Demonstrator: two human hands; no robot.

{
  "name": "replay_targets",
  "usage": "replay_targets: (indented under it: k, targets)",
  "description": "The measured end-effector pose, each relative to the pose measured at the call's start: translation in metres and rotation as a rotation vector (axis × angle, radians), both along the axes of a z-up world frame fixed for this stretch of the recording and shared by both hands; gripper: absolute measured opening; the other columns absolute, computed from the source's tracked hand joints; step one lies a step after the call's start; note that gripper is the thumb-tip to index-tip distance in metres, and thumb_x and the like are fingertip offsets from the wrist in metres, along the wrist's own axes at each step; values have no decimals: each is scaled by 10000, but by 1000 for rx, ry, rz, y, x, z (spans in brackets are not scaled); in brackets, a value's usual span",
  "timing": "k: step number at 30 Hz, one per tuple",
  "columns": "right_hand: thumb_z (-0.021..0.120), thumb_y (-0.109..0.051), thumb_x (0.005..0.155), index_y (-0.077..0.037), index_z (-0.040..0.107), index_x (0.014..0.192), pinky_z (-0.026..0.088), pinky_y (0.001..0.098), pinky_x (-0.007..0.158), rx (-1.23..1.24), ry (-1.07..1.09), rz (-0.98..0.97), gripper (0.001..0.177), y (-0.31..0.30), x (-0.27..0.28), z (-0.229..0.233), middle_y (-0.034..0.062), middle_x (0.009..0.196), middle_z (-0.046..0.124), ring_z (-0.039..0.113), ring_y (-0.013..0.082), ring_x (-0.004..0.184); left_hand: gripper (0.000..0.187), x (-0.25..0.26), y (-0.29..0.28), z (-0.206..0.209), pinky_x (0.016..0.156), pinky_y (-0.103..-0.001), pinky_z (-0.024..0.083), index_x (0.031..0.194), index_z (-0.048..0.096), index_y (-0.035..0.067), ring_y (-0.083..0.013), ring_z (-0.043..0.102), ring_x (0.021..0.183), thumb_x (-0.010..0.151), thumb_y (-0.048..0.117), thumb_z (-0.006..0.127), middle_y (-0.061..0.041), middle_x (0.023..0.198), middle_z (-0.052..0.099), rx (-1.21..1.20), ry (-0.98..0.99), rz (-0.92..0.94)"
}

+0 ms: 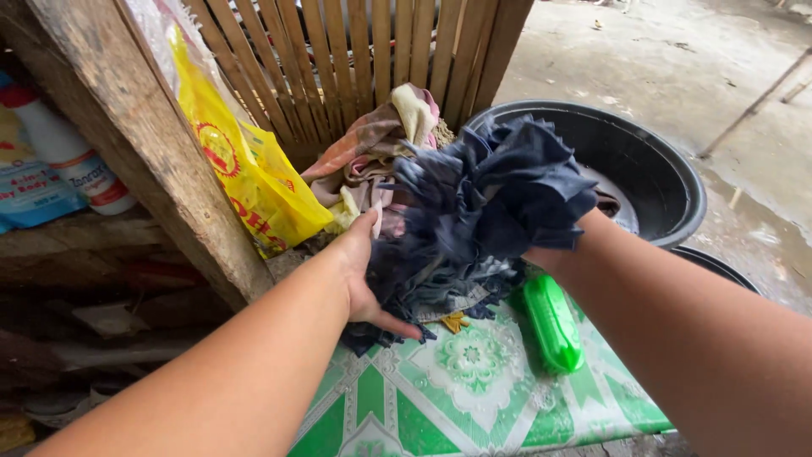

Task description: The recorder is shown cleaning a dirty rug using a green brush.

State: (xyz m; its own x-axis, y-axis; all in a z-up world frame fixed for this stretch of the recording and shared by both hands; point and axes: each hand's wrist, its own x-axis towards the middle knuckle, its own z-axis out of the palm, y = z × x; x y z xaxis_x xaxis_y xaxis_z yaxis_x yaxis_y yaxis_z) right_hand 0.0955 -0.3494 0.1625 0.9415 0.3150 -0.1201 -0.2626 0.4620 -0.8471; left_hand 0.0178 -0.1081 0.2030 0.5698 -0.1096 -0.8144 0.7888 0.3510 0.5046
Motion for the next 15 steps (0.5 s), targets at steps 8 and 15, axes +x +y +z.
replay_targets:
  k: [8,15]
  targets:
    - [496,-310,874,-19,686,1076,628,446,808,15,0,11,402,-7,12,27,174,1012,757,747,311,892,550,32,-18,-68,1027,-671,426,1310,664,158,-369,619,1228,1013,533,393,-107,1328,693,-547,-246,16]
    - [496,-315,882,-22,683,1086,625,449,821,12,19,10,403,-6,5,32,172,1028,753,744,309,906,471,19,-27,-74,1012,-520,526,1163,716,74,-324,716,1074,922,348,416,-136,1181,758,-609,-279,204]
